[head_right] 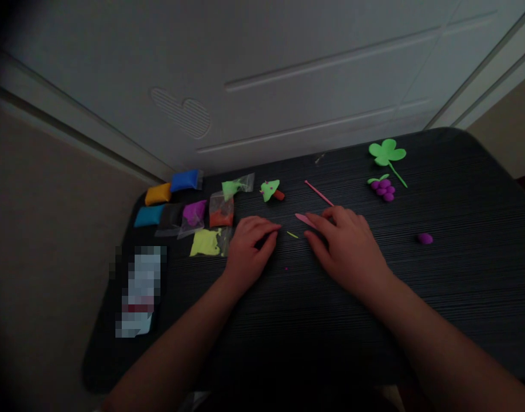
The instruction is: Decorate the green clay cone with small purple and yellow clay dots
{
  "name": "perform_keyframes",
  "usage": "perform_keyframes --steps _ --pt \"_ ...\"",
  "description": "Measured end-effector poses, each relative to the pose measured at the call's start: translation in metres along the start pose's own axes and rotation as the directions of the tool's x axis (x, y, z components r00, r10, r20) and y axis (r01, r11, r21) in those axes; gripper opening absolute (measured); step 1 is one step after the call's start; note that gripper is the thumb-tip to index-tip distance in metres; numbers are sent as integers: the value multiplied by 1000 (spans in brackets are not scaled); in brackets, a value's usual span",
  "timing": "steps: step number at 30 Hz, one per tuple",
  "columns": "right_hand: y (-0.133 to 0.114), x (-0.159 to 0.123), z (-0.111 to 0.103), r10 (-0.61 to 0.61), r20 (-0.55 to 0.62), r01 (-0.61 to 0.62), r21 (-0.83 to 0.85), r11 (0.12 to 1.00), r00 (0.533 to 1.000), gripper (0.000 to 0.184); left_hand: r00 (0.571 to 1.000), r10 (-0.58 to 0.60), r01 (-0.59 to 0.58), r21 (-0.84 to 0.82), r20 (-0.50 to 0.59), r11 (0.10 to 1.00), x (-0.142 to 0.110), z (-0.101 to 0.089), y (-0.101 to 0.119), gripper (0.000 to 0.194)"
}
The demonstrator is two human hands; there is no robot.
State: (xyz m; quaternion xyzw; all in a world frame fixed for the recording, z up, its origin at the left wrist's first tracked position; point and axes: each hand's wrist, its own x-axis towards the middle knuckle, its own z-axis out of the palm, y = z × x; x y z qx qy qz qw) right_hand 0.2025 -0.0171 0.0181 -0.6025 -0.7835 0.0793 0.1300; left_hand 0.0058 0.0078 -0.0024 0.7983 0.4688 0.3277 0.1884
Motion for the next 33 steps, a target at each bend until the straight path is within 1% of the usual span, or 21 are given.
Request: perform_keyframes --steps 2,5,7,11,20,26,28,33 --pt "6 2 2 36 -8 -36 -14 999 999 35 999 15 -16 46 41 999 0 2 2 18" --pt "8 4 6 44 16 -43 -14 999 999 28 996 19 -29 114 85 993 -1 6 4 21" --pt "6 4 7 47 17 -47 -13 999 999 24 995 20 -34 147 101 989 -1 8 5 21" --pt "1 4 5 53 10 -53 -27 998 999 25 994 24 -42 179 105 983 -1 9 3 16" --pt "4 5 6 94 -19 -95 -54 994 995 26 997 41 -53 176 71 983 -1 7 4 13" --pt "4 5 5 87 -15 -87 -30 996 996 25 997 63 -70 164 49 984 -3 7 5 12" --pt "4 5 6 87 -13 -88 -25 996 996 24 995 78 -87 157 62 984 -3 7 5 12" --pt "5 4 6 92 -9 -93 -27 995 996 23 985 108 -126 136 132 983 -2 6 7 14"
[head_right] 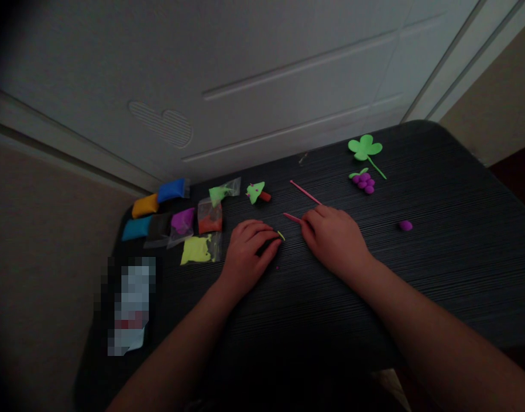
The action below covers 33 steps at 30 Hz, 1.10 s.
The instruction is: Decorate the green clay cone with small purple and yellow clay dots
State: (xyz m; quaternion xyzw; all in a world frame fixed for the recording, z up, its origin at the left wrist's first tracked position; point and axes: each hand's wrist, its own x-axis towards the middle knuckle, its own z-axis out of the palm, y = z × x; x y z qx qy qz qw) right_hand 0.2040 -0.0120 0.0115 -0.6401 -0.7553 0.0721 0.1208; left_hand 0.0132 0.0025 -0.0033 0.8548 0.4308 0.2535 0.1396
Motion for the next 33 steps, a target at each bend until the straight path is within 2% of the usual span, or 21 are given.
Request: perform_keyframes --steps 7,16,25,33 --pt "0 1 0 4 -1 -4 -4 1000 1000 24 999 -37 36 48 21 998 1 2 -1 27" --pt "-1 2 0 10 12 -10 -3 1000 1000 24 999 -31 31 72 8 997 1 6 -4 17" --pt "-5 -3 3 65 25 -64 -40 997 998 24 1000 -28 29 74 -9 997 2 5 0 18" --pt "-8 -3 3 68 14 -67 -31 997 998 23 1000 -27 27 105 0 994 2 6 1 16"
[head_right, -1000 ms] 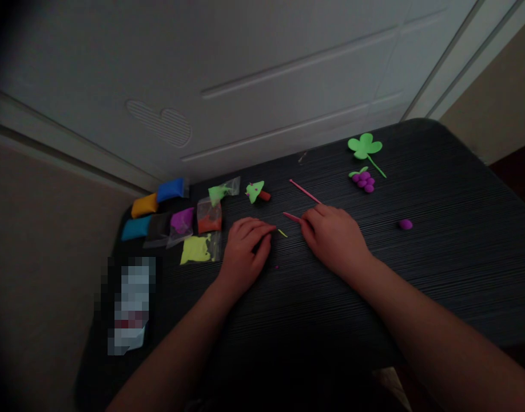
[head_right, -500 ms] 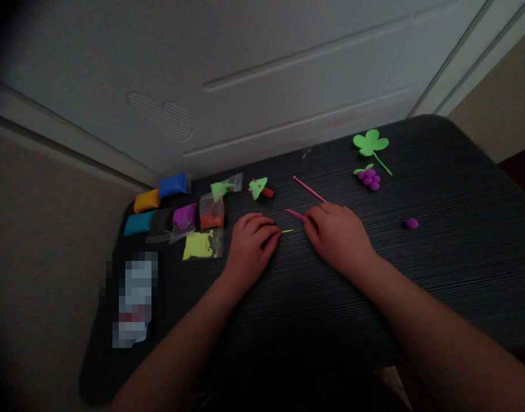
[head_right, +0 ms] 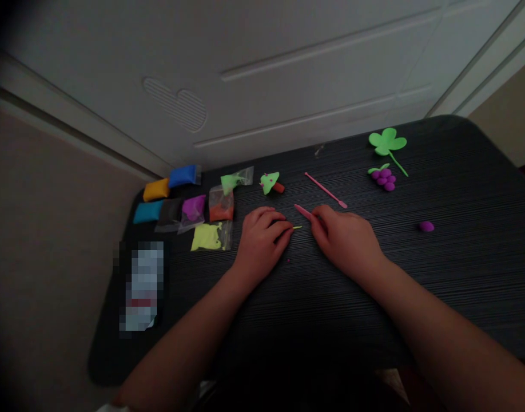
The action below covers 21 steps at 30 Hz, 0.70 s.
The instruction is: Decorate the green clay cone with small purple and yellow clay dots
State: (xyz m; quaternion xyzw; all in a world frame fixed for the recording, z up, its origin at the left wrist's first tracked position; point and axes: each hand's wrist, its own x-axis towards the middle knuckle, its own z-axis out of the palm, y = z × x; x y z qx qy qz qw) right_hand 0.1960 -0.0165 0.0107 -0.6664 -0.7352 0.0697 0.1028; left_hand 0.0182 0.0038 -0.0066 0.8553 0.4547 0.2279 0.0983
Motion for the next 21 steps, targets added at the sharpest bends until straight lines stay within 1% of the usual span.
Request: perform_keyframes --steps 3,7,11,21 --pt "-1 -1 0 -28 0 28 36 999 1000 23 1000 -15 15 8 -18 1000 -1 -1 1 16" --pt "-6 -5 1 -104 16 102 92 991 994 26 998 -40 41 23 -38 999 -2 -2 2 16" --pt "-13 -10 2 -155 47 150 102 983 987 28 997 -54 56 38 -48 998 -3 -2 2 16" --pt "-16 -12 3 -162 84 157 60 986 983 29 997 -56 60 58 -55 997 -3 -2 3 15"
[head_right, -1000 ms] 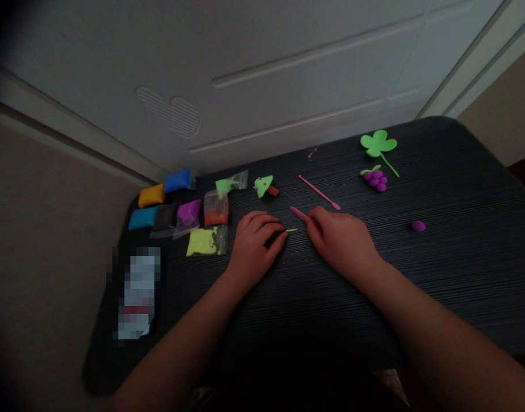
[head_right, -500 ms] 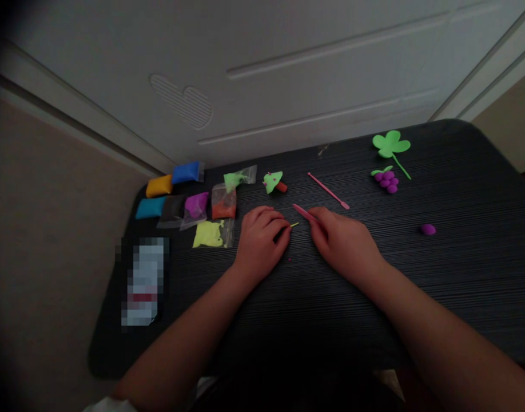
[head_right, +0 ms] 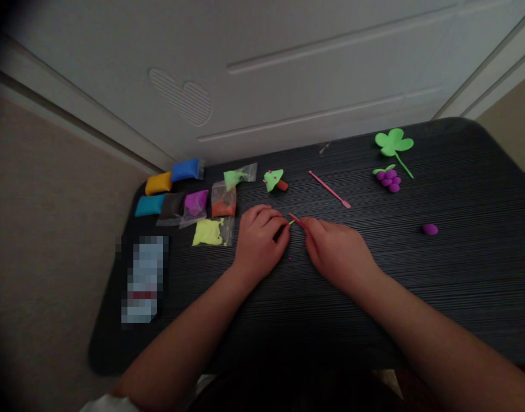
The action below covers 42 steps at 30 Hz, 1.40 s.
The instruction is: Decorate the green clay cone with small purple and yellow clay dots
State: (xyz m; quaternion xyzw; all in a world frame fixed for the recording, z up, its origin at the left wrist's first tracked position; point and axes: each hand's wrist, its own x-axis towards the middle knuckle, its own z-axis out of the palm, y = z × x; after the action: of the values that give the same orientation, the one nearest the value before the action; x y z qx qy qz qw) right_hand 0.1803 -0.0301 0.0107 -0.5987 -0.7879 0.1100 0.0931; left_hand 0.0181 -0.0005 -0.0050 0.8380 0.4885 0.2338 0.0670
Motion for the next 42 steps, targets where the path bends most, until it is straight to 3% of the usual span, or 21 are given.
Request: perform_keyframes --steps 14,27,42 --pt "0 0 0 -28 -22 27 -40 999 999 29 1000 6 -6 0 -6 1000 -1 0 0 15" --pt "-5 -7 2 -77 -13 74 -176 982 997 32 999 37 -37 1 6 999 -1 -1 1 19" --pt "-4 -5 0 -45 -35 38 -184 982 998 31 999 45 -45 2 19 999 -1 0 0 17"
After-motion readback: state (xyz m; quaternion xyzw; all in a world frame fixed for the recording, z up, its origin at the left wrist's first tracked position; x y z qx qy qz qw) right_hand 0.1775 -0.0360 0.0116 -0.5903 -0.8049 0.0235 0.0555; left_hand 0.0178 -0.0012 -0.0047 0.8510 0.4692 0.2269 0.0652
